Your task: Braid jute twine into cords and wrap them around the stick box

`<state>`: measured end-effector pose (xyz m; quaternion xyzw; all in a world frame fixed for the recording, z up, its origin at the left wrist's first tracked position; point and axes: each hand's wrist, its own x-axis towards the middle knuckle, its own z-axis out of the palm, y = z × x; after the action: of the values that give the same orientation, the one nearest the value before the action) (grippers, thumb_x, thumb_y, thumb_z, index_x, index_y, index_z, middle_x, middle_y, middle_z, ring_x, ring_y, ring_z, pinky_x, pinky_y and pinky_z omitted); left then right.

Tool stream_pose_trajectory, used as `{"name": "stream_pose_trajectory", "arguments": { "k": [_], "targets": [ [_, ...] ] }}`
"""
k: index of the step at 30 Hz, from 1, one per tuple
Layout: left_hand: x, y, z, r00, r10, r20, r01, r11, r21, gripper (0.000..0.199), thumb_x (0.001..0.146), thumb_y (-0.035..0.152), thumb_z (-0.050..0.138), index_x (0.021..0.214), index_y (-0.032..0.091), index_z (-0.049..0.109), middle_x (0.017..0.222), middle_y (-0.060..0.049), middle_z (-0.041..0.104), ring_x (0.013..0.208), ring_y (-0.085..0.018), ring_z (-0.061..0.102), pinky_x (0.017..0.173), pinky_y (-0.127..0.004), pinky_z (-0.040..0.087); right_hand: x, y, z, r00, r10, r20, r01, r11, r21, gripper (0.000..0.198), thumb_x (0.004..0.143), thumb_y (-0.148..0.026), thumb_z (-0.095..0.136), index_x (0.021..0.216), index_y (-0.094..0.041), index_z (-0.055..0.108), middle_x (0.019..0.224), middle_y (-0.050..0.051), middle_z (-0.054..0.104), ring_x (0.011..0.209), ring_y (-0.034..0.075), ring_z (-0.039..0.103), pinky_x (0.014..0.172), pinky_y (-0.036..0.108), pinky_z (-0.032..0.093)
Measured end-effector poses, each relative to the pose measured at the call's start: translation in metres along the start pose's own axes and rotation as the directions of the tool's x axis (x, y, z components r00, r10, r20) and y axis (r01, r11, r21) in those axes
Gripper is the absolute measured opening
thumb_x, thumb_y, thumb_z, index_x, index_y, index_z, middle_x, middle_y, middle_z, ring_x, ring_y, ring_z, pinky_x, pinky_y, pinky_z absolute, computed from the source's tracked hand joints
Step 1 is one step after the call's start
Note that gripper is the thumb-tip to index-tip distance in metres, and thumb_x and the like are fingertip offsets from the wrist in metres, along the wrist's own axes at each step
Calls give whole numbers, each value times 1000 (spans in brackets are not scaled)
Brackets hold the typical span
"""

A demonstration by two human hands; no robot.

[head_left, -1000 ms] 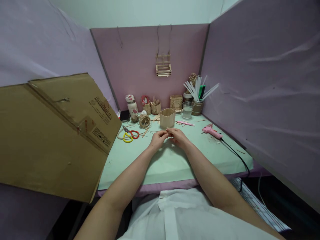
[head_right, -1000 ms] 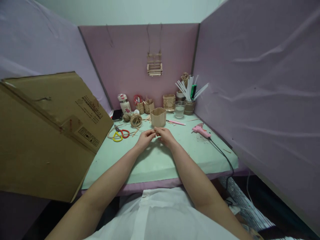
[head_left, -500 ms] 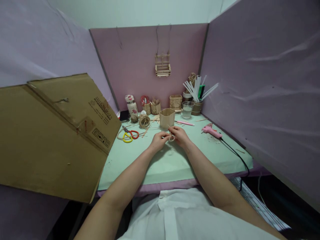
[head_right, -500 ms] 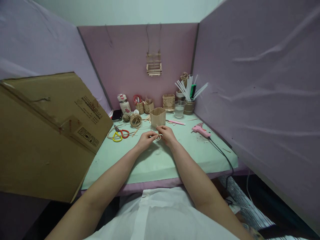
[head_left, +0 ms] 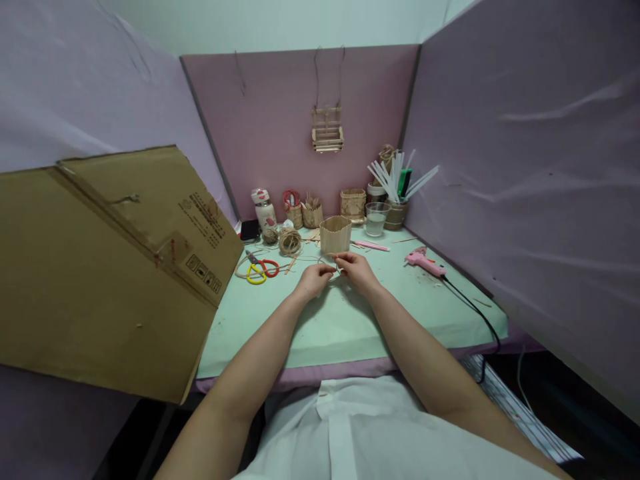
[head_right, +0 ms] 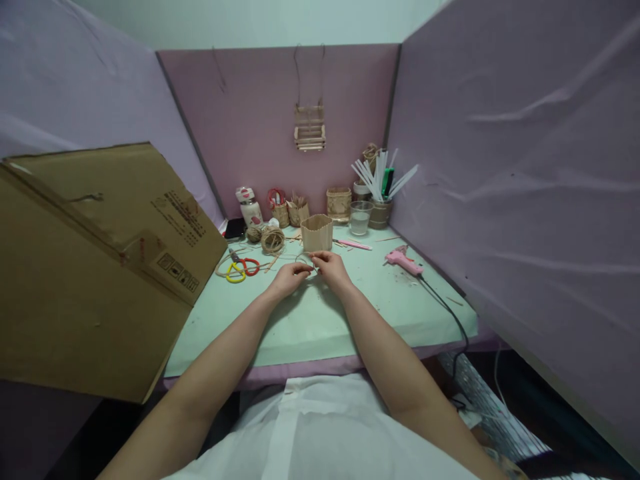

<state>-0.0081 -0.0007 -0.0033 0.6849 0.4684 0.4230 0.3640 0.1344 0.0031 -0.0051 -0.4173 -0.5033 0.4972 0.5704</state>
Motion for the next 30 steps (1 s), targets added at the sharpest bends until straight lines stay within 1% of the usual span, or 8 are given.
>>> {"name": "stream_pose_trajectory", "arguments": {
  "k": [2,4,8,11,15,23,26,30],
  "targets": [
    [1,4,-1,994,-16,-107,13,999,-35,11,67,17,62,75,17,71,81,-6,69,77,-17,59,77,-31,43,1,2,1,998,-57,-3,56,997,-60,27,61,-38,67,79,-17,66,66,1,61,58,12,49,54,25,36],
    [0,8,-1,985,-85,-150,63,987,-145,12,69,23,63,77,17,69,81,-6,67,77,-15,58,74,-28,43,1,2,2,992,-125,-7,123,985,-117,25,61,-36,67,78,-18,65,68,1,62,63,13,52,59,26,39],
    [0,12,-3,957,-286,-39,237,853,-465,25,67,40,68,77,17,65,76,-4,63,68,-11,54,57,-22,38,-1,0,4,979,-205,7,202,957,-208,25,61,-37,69,75,-19,59,70,1,62,66,15,54,64,27,42],
    [-1,10,-4,958,-286,31,248,765,-594,31,59,40,75,73,16,61,68,-1,57,61,-8,50,51,-19,34,-4,-2,6,970,-237,52,242,934,-262,25,62,-39,69,74,-19,58,71,1,62,67,15,55,64,27,42],
    [0,8,-4,963,-270,9,216,749,-627,32,55,39,77,68,15,59,60,2,52,55,-6,46,50,-20,33,-6,-1,6,957,-274,94,290,911,-293,23,68,-40,64,76,-19,60,73,2,63,68,15,55,64,27,42],
    [0,9,1,985,-156,-77,95,850,-518,27,60,36,73,67,13,59,58,1,53,55,-7,46,52,-21,34,-6,1,5,971,-225,83,240,923,-300,17,72,-37,58,69,-20,57,58,-1,57,56,12,48,58,26,37],
    [-1,8,2,985,-171,-21,127,806,-578,26,63,34,72,66,14,56,58,2,53,55,-6,46,51,-19,35,-7,-1,8,973,-210,94,228,936,-269,16,72,-36,56,68,-21,53,56,-3,54,54,12,46,56,25,36],
    [1,6,1,967,-252,22,201,714,-671,25,69,30,71,67,15,52,64,1,55,57,-5,49,55,-19,42,-7,-1,13,976,-187,107,203,965,-166,15,74,-35,52,69,-22,47,53,-5,50,51,11,44,53,24,35]
  ]
}}
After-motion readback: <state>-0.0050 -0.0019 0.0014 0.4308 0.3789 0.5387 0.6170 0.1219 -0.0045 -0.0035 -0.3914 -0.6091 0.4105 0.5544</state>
